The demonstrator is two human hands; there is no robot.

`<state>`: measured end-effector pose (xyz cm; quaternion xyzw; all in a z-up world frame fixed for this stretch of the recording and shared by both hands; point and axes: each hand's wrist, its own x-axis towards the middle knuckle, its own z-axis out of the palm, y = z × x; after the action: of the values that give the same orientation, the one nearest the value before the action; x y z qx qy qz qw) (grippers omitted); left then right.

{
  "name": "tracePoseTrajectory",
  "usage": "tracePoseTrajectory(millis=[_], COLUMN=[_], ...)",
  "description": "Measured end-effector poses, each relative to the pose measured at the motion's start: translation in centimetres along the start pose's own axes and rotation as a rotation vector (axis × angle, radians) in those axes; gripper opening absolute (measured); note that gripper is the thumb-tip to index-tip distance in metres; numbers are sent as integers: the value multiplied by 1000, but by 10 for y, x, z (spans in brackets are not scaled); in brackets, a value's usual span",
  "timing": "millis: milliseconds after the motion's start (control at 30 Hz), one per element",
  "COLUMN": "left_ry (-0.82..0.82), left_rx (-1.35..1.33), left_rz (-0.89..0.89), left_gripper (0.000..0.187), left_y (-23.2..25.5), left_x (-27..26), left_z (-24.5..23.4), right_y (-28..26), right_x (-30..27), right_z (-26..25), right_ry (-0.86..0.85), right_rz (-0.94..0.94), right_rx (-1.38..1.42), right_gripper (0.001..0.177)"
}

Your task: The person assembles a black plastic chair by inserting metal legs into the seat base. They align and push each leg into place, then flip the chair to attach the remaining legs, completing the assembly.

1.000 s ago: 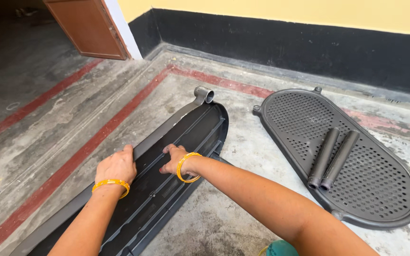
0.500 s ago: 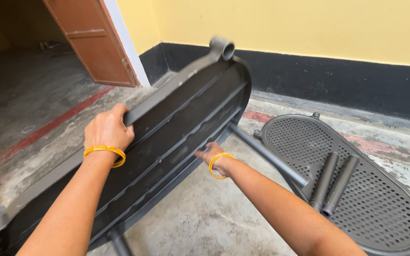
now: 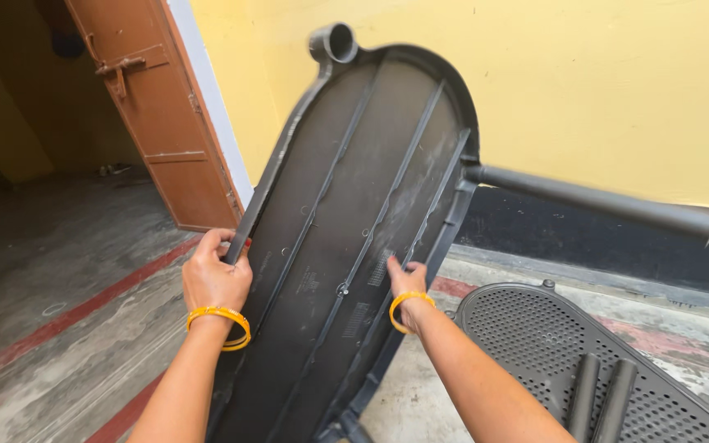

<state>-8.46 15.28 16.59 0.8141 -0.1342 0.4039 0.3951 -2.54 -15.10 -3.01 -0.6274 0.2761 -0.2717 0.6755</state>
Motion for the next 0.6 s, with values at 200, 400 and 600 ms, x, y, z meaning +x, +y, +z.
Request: tracePoseTrajectory(millis=[200,400,600], left_ry=[69,82,66], left_rx=[-124,-204,-218], left_rz=[-4,17,-63], left_gripper=[16,20,21], left_y=[-5,-17,-52], left_x=[-3,-10,-10], left_z=[-5,-17,-34], right_y=[-20,-15,-2], right_x=[45,63,51], right_z=[-41,-53,-32], right_ry=[461,69,200], right_rz=[138,223,55], right_rx=[-286,-10,-65], right_gripper=[82,98,60])
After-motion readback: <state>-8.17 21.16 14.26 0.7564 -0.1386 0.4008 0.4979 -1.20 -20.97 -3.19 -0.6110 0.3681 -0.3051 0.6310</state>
